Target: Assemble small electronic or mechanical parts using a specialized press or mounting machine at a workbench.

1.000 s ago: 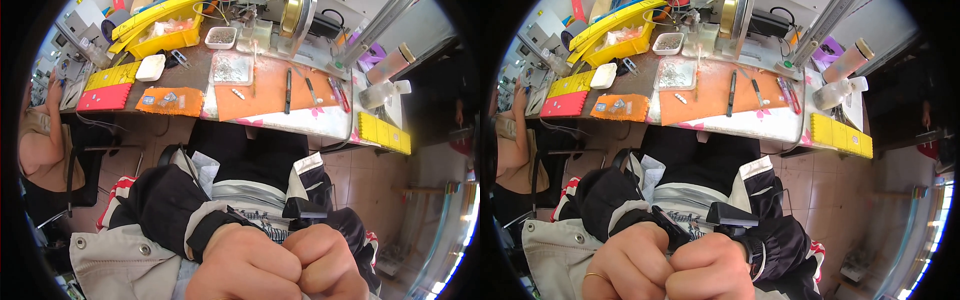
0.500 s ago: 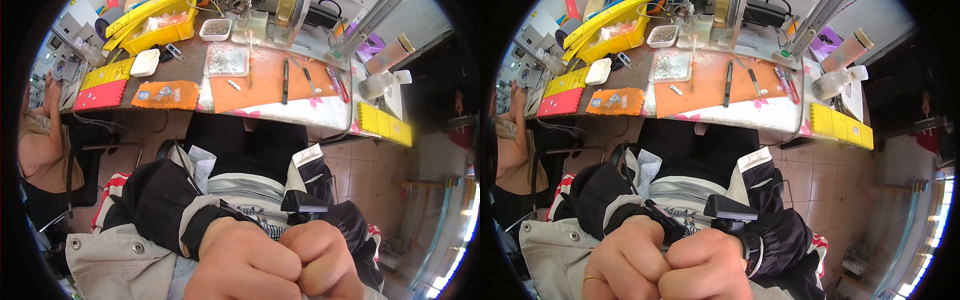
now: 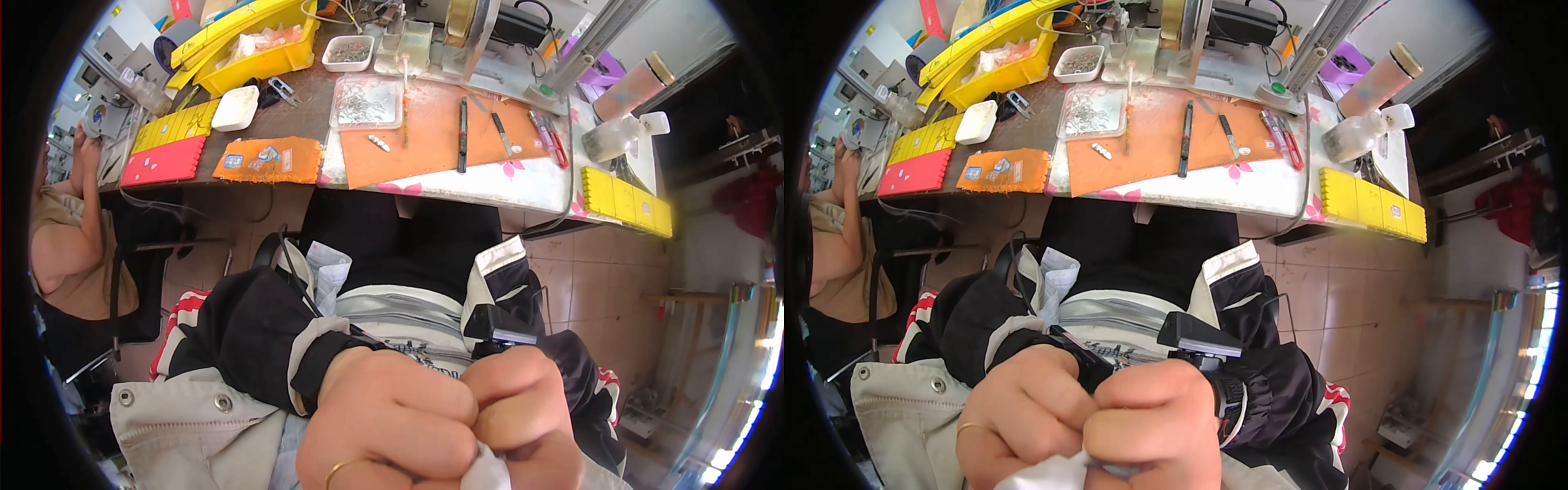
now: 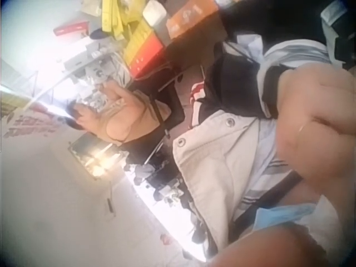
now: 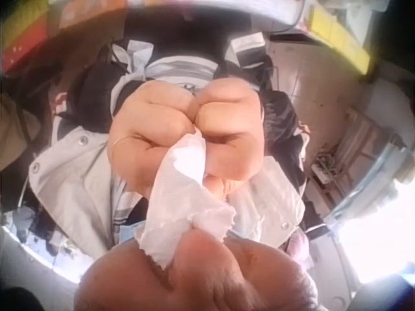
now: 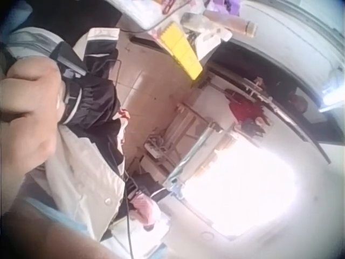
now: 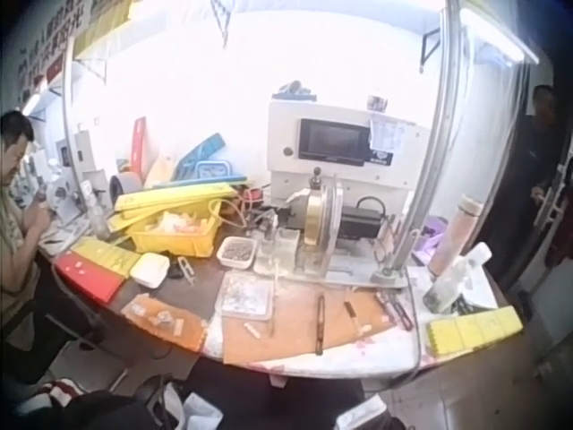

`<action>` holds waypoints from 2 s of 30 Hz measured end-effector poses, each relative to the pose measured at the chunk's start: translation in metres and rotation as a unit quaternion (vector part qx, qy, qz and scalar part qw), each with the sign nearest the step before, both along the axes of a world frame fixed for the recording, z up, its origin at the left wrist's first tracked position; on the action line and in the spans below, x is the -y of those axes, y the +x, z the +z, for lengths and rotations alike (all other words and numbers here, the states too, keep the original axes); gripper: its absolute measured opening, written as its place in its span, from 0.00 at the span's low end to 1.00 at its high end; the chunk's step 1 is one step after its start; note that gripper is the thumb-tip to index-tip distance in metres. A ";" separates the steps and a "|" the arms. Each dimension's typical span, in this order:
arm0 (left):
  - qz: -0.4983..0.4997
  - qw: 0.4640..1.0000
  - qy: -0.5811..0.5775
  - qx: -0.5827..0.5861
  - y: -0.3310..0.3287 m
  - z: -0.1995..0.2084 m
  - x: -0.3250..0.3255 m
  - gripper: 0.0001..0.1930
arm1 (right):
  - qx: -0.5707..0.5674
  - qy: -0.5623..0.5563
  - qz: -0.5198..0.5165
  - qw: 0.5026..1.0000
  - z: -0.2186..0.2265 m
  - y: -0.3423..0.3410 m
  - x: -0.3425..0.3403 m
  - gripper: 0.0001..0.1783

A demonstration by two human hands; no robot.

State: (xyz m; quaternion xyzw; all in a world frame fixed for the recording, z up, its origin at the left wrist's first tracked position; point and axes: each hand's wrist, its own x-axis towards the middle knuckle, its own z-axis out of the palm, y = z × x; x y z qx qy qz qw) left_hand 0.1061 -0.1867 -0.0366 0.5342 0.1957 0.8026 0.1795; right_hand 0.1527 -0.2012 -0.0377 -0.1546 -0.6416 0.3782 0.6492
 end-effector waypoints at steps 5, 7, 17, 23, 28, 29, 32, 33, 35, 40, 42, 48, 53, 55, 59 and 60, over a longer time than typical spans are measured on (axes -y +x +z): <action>-0.203 0.934 0.068 -0.285 -0.069 -0.018 -0.019 0.12 | 0.043 0.243 0.217 0.945 -0.013 0.038 -0.093 0.16; -0.121 0.929 -0.155 -0.313 -0.079 -0.003 -0.023 0.18 | 0.174 0.148 0.136 0.964 -0.020 0.044 -0.098 0.23; 0.013 0.936 -0.207 -0.284 -0.091 -0.025 -0.026 0.09 | 0.066 -0.251 0.164 0.952 -0.035 0.059 -0.091 0.21; 0.065 0.938 -0.254 -0.228 -0.100 -0.029 -0.016 0.15 | -0.058 -0.233 0.178 0.954 -0.053 0.073 -0.096 0.23; 0.079 0.945 -0.269 -0.168 -0.102 -0.035 -0.011 0.15 | -0.053 -0.210 0.026 0.976 -0.073 0.079 -0.099 0.20; 0.077 0.941 -0.285 -0.163 -0.104 -0.035 -0.011 0.15 | -0.086 -0.309 -0.075 0.944 -0.052 0.062 -0.092 0.20; 0.057 0.944 -0.285 -0.158 -0.105 -0.033 -0.008 0.16 | -0.180 -0.421 -0.141 0.878 -0.071 0.085 -0.118 0.20; 0.056 0.944 -0.284 -0.159 -0.105 -0.030 -0.008 0.16 | -0.244 -0.438 -0.108 0.858 -0.081 0.098 -0.127 0.21; 0.031 0.939 -0.313 -0.141 -0.106 -0.030 -0.006 0.16 | -0.145 -0.304 -0.039 0.941 -0.078 0.096 -0.112 0.21; -0.012 0.935 -0.345 -0.081 -0.108 -0.025 -0.002 0.17 | -0.051 -0.163 -0.005 0.985 -0.061 0.081 -0.103 0.24; -0.042 0.939 -0.338 -0.045 -0.109 -0.025 -0.002 0.17 | -0.044 -0.167 0.010 0.985 -0.063 0.081 -0.106 0.25; -0.102 0.930 -0.347 -0.058 -0.118 -0.018 -0.003 0.17 | -0.001 -0.181 0.088 0.980 -0.066 0.097 -0.118 0.38; -0.168 0.914 -0.365 -0.058 -0.130 -0.014 0.003 0.19 | 0.026 -0.230 0.145 0.962 -0.041 0.111 -0.118 0.44; -0.173 0.909 -0.367 -0.098 -0.135 -0.010 0.003 0.19 | 0.076 -0.288 0.150 0.943 -0.036 0.119 -0.118 0.46; -0.199 0.904 -0.335 -0.177 -0.140 -0.001 -0.001 0.22 | 0.104 -0.280 0.148 0.943 -0.029 0.122 -0.116 0.39; -0.199 0.904 -0.335 -0.177 -0.138 0.001 0.000 0.22 | 0.090 -0.275 0.118 0.950 -0.027 0.118 -0.114 0.31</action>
